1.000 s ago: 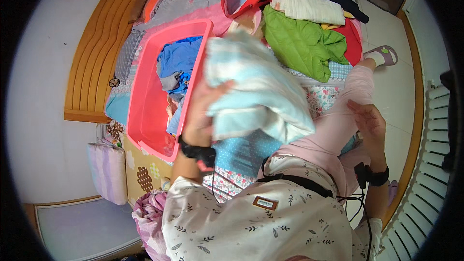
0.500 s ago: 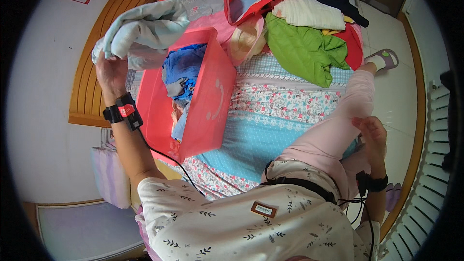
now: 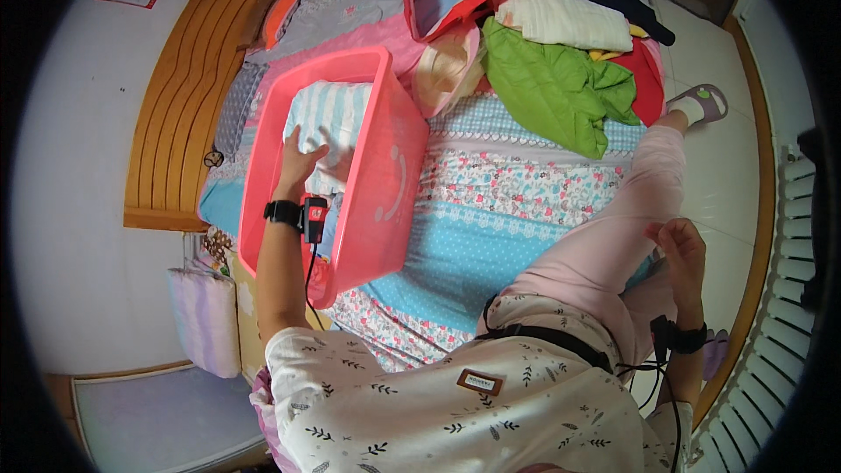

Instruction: The person sits on a bed and folds various garments, including a striped shirt, a white towel, a yellow cloth, a green jacket, and a red item. Each item is folded by hand and placed into a pink plastic bin.

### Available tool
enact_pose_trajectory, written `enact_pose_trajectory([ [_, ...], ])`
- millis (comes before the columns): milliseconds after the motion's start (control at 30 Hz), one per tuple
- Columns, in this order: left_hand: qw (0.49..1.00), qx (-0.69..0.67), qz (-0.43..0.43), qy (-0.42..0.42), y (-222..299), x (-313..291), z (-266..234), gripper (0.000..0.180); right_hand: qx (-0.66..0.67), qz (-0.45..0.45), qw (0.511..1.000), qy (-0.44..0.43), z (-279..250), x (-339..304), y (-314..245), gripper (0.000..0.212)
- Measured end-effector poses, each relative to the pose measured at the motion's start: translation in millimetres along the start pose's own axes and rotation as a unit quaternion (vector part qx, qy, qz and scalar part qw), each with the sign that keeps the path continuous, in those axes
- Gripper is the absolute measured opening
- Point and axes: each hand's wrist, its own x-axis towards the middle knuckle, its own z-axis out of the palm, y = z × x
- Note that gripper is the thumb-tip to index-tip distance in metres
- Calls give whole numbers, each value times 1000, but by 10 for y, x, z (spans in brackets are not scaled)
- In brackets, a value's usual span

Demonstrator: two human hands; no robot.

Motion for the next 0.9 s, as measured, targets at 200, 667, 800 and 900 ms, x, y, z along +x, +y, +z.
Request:
enact_pose_trajectory([
  [200, 979, 113, -67, -153, 424, 519, 472, 101, -1, 15, 1000, 21, 39, -100, 21, 6],
  [667, 956, -141, -170, -194, 1143, 404, 298, 57, 36, 59, 997, 15, 84, -39, 189, 6],
  [800, 981, -83, 91, -150, 1826, 181, 395, 49, -78, 27, 995, -49, 155, 42, 170, 7],
  [900, 946, -33, 248, -208, 2290, 187, 862, 44, -110, 22, 991, -71, 227, 104, 197, 9],
])
